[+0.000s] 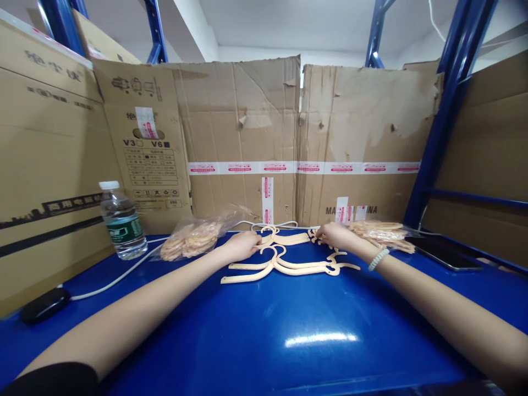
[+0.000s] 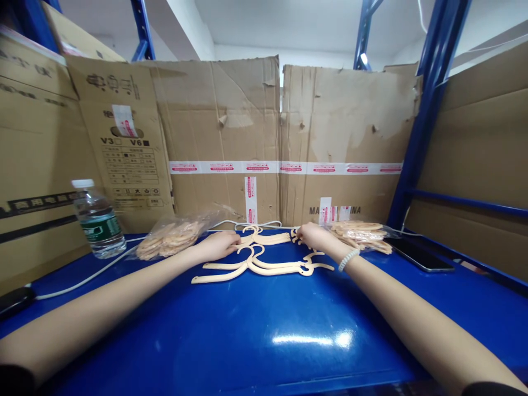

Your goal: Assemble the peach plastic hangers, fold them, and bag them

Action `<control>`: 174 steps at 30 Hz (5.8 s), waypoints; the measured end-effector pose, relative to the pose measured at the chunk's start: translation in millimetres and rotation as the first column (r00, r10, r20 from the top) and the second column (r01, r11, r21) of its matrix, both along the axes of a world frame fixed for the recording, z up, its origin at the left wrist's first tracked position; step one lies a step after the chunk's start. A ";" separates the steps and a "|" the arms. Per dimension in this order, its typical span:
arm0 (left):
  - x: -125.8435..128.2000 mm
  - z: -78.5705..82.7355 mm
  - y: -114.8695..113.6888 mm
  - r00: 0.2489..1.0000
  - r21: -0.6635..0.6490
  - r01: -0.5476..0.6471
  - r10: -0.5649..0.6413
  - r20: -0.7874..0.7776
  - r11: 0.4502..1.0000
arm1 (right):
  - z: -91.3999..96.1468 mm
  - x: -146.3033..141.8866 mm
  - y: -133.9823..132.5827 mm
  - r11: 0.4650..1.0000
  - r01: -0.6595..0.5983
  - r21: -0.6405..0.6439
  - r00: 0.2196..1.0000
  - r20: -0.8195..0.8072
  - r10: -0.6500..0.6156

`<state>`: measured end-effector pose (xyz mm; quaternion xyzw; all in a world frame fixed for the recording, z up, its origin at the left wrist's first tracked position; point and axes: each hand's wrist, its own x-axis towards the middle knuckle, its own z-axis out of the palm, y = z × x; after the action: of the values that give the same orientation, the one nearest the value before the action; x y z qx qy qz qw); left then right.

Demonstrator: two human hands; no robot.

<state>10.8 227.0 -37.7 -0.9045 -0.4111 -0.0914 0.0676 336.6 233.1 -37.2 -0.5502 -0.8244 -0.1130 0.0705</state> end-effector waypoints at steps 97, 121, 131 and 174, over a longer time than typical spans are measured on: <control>-17.3 -13.7 -128.9 0.759 0.058 0.096 -0.111 0.642 0.994 | 15.6 -22.5 -93.6 0.743 -0.580 -0.334 0.071 -0.929 -0.362; -17.0 -15.9 -132.7 0.787 0.095 0.128 -0.159 0.595 0.987 | 3.5 -42.6 -98.0 0.825 -0.502 -0.259 0.067 -0.963 -0.261; -16.7 -15.1 -127.7 0.765 0.038 0.030 -0.047 0.643 0.999 | 17.9 -25.7 -95.3 0.818 -0.540 -0.201 0.055 -0.977 -0.204; -25.3 -18.2 -128.1 0.992 0.300 0.120 -0.127 0.007 0.947 | 27.0 9.0 -90.4 0.940 -0.053 -0.338 0.996 -0.079 0.028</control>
<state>-14.5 98.9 -55.9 -0.9066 -0.3360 -0.1683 0.1922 345.6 142.7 -10.2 -0.5408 -0.8395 0.0525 0.0071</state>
